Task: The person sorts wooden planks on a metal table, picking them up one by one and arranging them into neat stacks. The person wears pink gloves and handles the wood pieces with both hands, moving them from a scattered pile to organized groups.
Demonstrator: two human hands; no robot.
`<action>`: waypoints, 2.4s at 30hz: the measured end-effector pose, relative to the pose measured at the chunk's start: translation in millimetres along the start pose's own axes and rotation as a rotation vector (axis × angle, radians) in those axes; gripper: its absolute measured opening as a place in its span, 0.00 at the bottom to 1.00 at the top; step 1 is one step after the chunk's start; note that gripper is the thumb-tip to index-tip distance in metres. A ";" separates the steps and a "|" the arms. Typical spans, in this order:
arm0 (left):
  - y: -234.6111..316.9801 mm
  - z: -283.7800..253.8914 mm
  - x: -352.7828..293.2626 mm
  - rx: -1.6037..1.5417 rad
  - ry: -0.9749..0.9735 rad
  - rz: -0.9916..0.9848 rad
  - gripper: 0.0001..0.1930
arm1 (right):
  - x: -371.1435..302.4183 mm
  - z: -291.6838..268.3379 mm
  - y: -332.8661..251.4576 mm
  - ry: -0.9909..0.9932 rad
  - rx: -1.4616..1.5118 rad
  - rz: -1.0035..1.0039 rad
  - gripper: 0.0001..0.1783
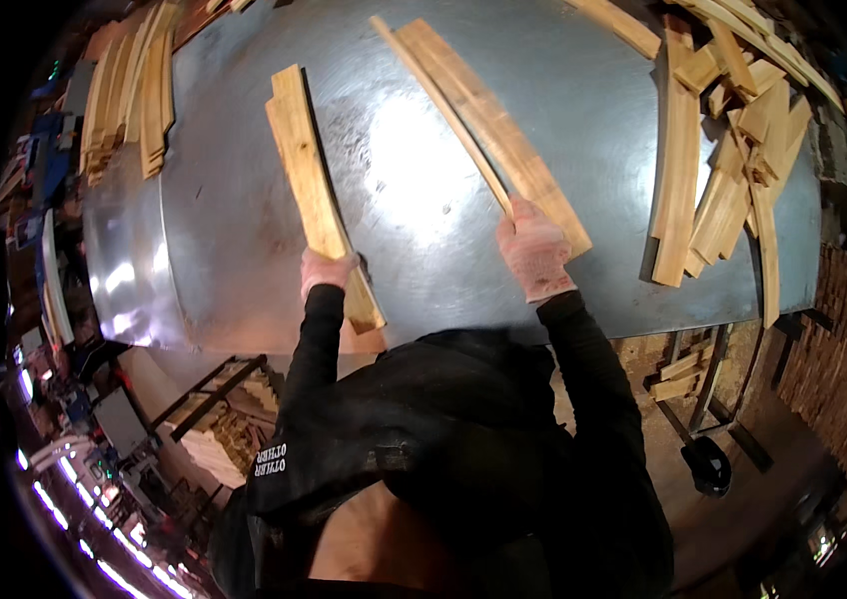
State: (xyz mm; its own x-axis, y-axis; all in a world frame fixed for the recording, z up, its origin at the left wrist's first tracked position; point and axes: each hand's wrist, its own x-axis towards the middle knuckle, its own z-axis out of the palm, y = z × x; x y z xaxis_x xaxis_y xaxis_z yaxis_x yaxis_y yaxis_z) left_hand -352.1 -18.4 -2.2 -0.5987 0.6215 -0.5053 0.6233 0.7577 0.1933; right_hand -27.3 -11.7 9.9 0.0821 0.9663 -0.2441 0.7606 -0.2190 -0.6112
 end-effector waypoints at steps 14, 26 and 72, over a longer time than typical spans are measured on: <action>-3.0 37.8 -4.7 -0.681 -0.345 0.182 0.22 | -15.0 60.7 -73.4 -0.746 -0.190 -0.513 0.25; 8.8 7.6 -12.4 -0.028 -0.157 0.075 0.43 | 15.9 -14.7 6.9 -0.491 0.915 0.265 0.35; 83.2 127.1 -161.3 -0.859 -0.437 0.296 0.12 | -64.4 -172.8 209.7 -0.493 1.047 0.224 0.48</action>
State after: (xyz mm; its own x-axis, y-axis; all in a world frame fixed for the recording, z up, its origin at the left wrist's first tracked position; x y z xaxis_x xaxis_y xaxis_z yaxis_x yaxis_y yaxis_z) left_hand -139.7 -81.0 -11.6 -0.1340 0.8108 -0.5697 0.0406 0.5789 0.8144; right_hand 238.3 -96.5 27.5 -0.2861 0.7856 -0.5486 -0.1571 -0.6033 -0.7819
